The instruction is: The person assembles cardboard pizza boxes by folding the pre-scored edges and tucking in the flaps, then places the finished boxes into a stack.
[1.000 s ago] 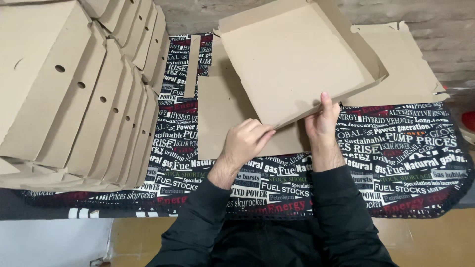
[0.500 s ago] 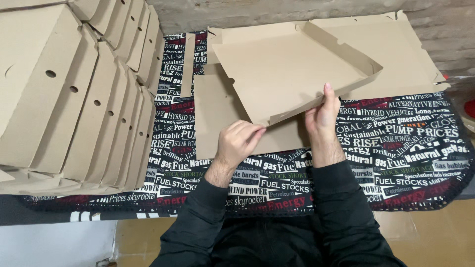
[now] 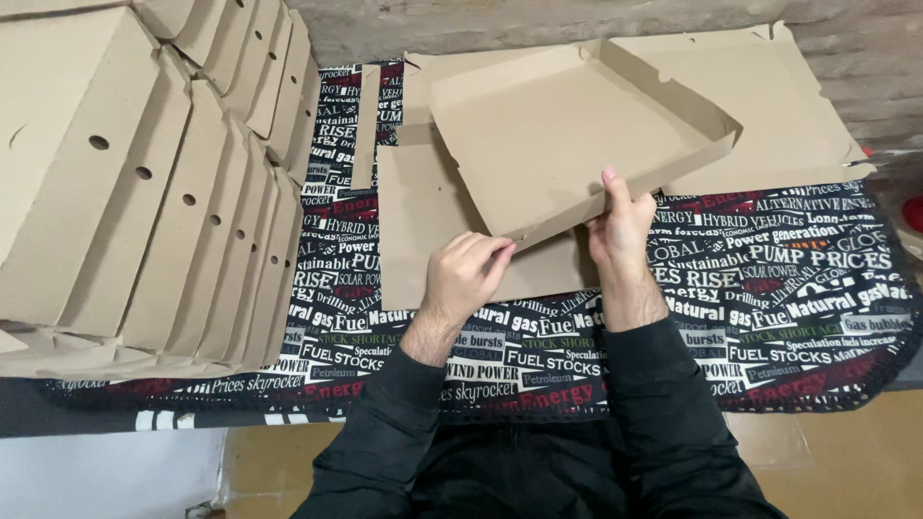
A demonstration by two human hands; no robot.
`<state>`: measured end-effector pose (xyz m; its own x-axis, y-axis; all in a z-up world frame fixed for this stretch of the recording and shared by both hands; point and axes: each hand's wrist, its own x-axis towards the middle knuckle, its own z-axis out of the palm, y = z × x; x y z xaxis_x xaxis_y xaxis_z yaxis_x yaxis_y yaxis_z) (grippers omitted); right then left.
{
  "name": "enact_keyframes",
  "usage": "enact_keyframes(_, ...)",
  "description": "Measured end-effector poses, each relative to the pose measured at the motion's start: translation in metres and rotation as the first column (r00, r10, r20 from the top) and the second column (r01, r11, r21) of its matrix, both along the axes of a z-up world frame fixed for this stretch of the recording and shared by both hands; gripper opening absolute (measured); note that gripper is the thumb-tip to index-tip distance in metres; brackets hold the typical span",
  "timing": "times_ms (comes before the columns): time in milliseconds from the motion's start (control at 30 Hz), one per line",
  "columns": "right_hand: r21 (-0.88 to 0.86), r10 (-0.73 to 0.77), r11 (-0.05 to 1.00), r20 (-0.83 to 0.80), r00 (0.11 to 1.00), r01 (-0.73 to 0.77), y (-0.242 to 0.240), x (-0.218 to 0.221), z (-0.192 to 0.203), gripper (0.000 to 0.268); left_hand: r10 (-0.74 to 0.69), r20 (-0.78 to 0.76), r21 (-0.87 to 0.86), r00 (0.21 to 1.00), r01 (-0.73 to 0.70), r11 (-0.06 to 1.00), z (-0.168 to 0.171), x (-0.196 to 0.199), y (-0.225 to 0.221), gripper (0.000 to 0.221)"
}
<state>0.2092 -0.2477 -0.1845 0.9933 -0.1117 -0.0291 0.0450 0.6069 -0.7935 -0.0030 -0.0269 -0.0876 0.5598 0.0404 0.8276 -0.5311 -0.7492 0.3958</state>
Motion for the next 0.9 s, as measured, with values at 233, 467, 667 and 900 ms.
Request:
enact_keyframes(233, 0.028, -0.002, 1.0, -0.006, 1.0, 0.003, -0.006, 0.015, -0.017, 0.049, 0.007, 0.029, -0.07, 1.0, -0.005, 0.998, -0.002, -0.002, 0.001, 0.002)
enact_keyframes(467, 0.007, 0.025, 1.0, 0.045, 0.999, -0.026, 0.002, -0.003, -0.001, 0.046, 0.011, 0.009, 0.018, 1.0, -0.011, 1.0, 0.004, -0.002, 0.001, 0.003)
enact_keyframes(667, 0.016, 0.027, 0.999, 0.109, 0.994, -0.029, -0.002, 0.009, -0.018, 0.047, 0.066, -0.057, 0.02, 0.996, -0.065, 0.998, -0.004, 0.0, 0.007, 0.002)
enact_keyframes(900, 0.27, 0.065, 0.957, 0.159, 0.985, -0.107, 0.023, -0.055, 0.073, 0.049, -0.317, -0.26, -0.671, 0.912, 0.065, 0.739, -0.03, 0.003, 0.033, 0.079)
